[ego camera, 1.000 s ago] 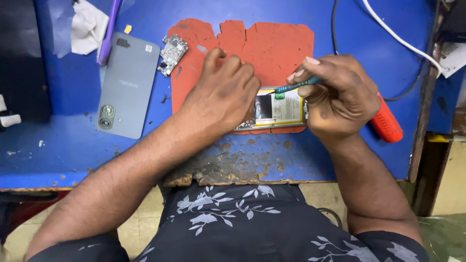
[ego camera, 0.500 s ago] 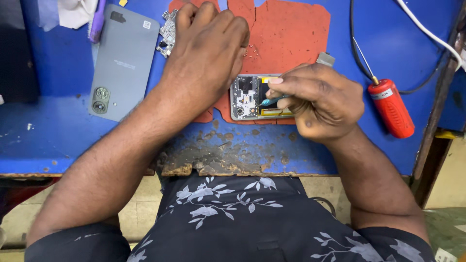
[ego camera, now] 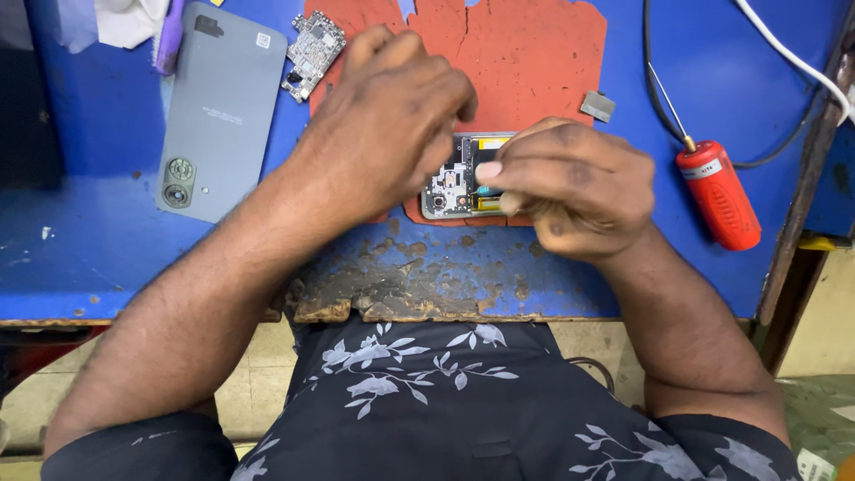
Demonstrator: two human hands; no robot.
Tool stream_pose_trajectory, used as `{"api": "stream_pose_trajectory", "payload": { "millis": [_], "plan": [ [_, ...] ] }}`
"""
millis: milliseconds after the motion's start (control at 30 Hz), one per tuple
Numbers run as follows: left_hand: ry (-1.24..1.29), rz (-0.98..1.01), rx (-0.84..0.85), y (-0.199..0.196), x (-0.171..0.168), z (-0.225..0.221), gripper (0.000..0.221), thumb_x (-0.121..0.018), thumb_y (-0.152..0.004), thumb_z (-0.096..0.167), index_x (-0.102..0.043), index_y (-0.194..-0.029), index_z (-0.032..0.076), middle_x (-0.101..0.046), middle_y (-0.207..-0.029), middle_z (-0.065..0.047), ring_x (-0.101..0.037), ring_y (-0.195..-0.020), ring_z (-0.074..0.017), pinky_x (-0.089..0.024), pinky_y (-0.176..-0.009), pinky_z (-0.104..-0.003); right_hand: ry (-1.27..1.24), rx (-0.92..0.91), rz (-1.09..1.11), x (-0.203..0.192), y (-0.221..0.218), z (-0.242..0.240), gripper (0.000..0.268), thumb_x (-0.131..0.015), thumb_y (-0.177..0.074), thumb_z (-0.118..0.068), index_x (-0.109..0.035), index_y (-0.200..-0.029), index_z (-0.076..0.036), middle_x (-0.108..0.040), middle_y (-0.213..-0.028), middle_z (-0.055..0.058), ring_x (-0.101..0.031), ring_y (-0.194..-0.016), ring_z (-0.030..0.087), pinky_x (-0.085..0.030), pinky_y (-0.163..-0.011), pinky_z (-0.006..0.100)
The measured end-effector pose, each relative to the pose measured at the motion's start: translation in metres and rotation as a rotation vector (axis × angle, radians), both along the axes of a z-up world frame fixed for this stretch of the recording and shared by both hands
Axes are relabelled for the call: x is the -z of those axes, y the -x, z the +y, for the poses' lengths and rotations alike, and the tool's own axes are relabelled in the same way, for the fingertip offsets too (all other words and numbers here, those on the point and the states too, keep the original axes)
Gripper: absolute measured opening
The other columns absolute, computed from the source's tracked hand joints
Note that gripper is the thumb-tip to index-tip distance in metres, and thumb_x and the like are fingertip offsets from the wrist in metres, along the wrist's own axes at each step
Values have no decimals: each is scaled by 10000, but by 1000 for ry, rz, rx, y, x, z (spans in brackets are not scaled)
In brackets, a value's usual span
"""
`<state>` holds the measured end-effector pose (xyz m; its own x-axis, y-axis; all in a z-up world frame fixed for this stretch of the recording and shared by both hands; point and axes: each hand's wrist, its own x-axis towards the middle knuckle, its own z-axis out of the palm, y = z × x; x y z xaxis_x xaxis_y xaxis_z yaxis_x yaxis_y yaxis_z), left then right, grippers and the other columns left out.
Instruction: The person disassembles a smartphone by removing the back cover and unscrewing internal components. They use a prying tool to separate the back cover, then use a screwdriver to remove screws from the back cover and internal metal plates. The person continues to remove screws from the motherboard area.
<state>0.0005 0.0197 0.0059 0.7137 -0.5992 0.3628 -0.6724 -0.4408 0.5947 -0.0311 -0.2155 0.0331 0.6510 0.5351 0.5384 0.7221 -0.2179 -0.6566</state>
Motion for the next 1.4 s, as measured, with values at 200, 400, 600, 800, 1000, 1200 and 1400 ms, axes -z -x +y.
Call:
{"api": "stream_pose_trajectory", "payload": {
  "millis": [200,400,600,800,1000,1200,1400],
  "plan": [
    [91,170,311,5,-8,0,155,-732,-769,87,-727,-920,52,-627,-944,-90,-538,-1023,-298,-353,-995,-479,-94,-96,119,-1,5,4,371,-870,-742,126,-750,-1035,-68,-573,-913,83,-637,-826,196,-548,-655,278],
    [92,159,275,9,-3,-12,193,-834,-810,214,-737,-882,63,-634,-905,-33,-550,-1016,-249,-343,-1016,-494,-107,-76,183,-3,7,2,334,-721,-805,223,-748,-1025,-27,-616,-944,103,-680,-859,207,-589,-693,283],
    [28,93,204,5,-10,-12,252,-861,-743,274,-743,-838,73,-629,-861,-25,-535,-995,-260,-329,-972,-489,-109,-170,264,-7,3,3,407,-625,-683,203,-720,-1019,-5,-653,-933,144,-688,-861,252,-579,-734,336],
    [-75,89,205,6,-21,-4,194,-826,-767,209,-734,-873,75,-624,-896,-45,-524,-1003,-272,-336,-974,-487,-145,-140,311,-2,10,0,483,-583,-798,260,-744,-1110,-71,-634,-966,78,-679,-853,194,-538,-719,269],
    [-153,81,205,10,-23,-8,203,-793,-763,169,-713,-914,60,-624,-906,-54,-529,-997,-271,-353,-983,-494,-70,-95,212,2,8,-2,413,-730,-782,144,-766,-1111,-103,-622,-967,71,-647,-855,190,-529,-743,291],
    [-170,-18,161,8,-19,-8,184,-766,-777,147,-703,-925,57,-612,-922,-74,-531,-999,-282,-357,-958,-485,-116,-138,295,0,4,-6,457,-648,-774,175,-736,-1152,-66,-648,-1002,93,-648,-929,209,-543,-767,288],
    [-145,-137,122,7,-9,3,168,-770,-829,157,-696,-948,63,-611,-979,-62,-527,-1057,-275,-362,-995,-474,-47,-49,232,3,7,-4,424,-596,-746,268,-732,-1040,-6,-648,-937,132,-670,-831,227,-569,-736,314]
  ]
}}
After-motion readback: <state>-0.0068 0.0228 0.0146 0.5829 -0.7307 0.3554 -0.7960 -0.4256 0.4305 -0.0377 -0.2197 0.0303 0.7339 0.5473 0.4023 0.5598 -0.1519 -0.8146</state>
